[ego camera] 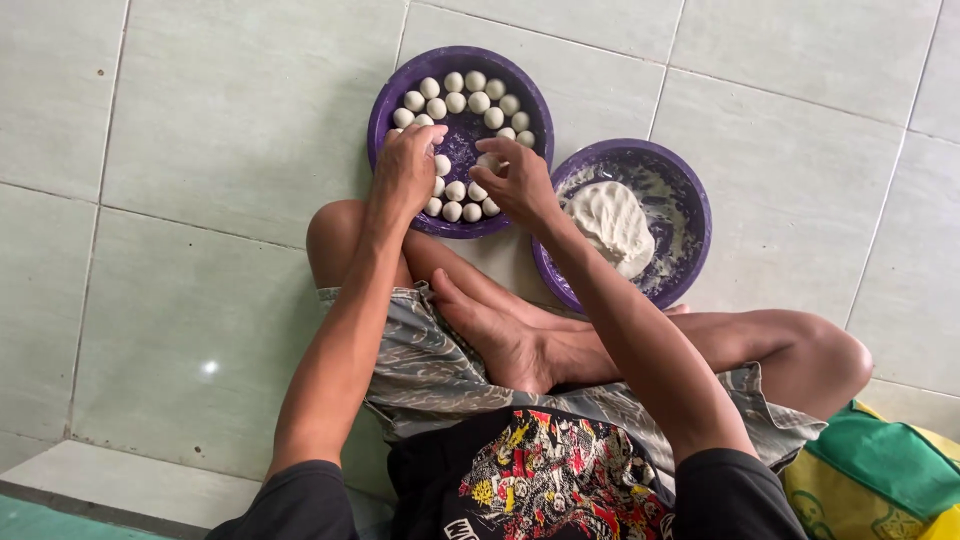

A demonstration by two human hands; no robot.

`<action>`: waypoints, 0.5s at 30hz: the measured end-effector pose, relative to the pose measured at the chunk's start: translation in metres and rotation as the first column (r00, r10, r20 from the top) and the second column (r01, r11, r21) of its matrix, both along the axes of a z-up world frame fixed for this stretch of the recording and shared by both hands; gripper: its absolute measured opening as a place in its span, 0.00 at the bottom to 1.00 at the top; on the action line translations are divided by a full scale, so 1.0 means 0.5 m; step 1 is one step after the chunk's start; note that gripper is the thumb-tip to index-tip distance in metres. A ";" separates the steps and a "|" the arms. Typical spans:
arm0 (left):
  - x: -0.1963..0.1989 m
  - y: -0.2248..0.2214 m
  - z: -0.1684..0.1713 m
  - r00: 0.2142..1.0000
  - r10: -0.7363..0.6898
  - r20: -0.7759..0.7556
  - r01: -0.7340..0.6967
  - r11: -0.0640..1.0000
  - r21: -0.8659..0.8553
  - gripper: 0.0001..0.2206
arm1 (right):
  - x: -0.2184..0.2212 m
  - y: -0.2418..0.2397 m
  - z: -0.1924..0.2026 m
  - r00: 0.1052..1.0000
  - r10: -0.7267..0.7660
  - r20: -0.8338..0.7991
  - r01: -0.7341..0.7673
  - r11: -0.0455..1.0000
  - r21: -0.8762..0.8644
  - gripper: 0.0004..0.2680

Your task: Pinching off small pieces of dough and rolling them into uniform balls between the palms

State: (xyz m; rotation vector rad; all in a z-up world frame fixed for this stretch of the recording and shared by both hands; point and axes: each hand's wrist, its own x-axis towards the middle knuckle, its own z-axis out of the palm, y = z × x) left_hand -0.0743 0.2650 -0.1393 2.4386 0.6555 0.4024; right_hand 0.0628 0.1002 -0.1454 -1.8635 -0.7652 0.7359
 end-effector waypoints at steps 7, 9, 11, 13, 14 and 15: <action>-0.004 0.004 -0.035 0.999 0.027 -0.045 -0.030 0.997 -0.065 0.16 | -0.022 0.058 -0.016 0.949 0.105 0.296 -0.091 0.994 -0.063 0.13; 0.003 0.007 -0.032 0.999 0.040 -0.018 -0.041 0.998 -0.044 0.16 | -0.026 0.067 -0.020 0.941 0.151 0.301 -0.131 0.988 -0.086 0.14; 0.005 0.008 -0.038 0.998 0.043 -0.038 -0.045 0.997 -0.062 0.15 | -0.035 0.067 -0.016 0.938 0.165 0.305 -0.138 0.984 -0.108 0.14; 0.007 0.004 -0.030 0.997 0.045 -0.060 -0.050 0.995 -0.081 0.14 | -0.039 0.067 -0.015 0.935 0.180 0.307 -0.145 0.981 -0.131 0.14; 0.008 0.001 -0.019 0.994 0.048 -0.094 -0.057 0.994 -0.093 0.14 | -0.039 0.069 -0.015 0.932 0.199 0.303 -0.150 0.973 -0.178 0.14; 0.010 -0.002 -0.008 0.990 0.051 -0.129 -0.065 0.992 -0.104 0.14 | -0.039 0.070 -0.015 0.929 0.219 0.298 -0.155 0.962 -0.224 0.14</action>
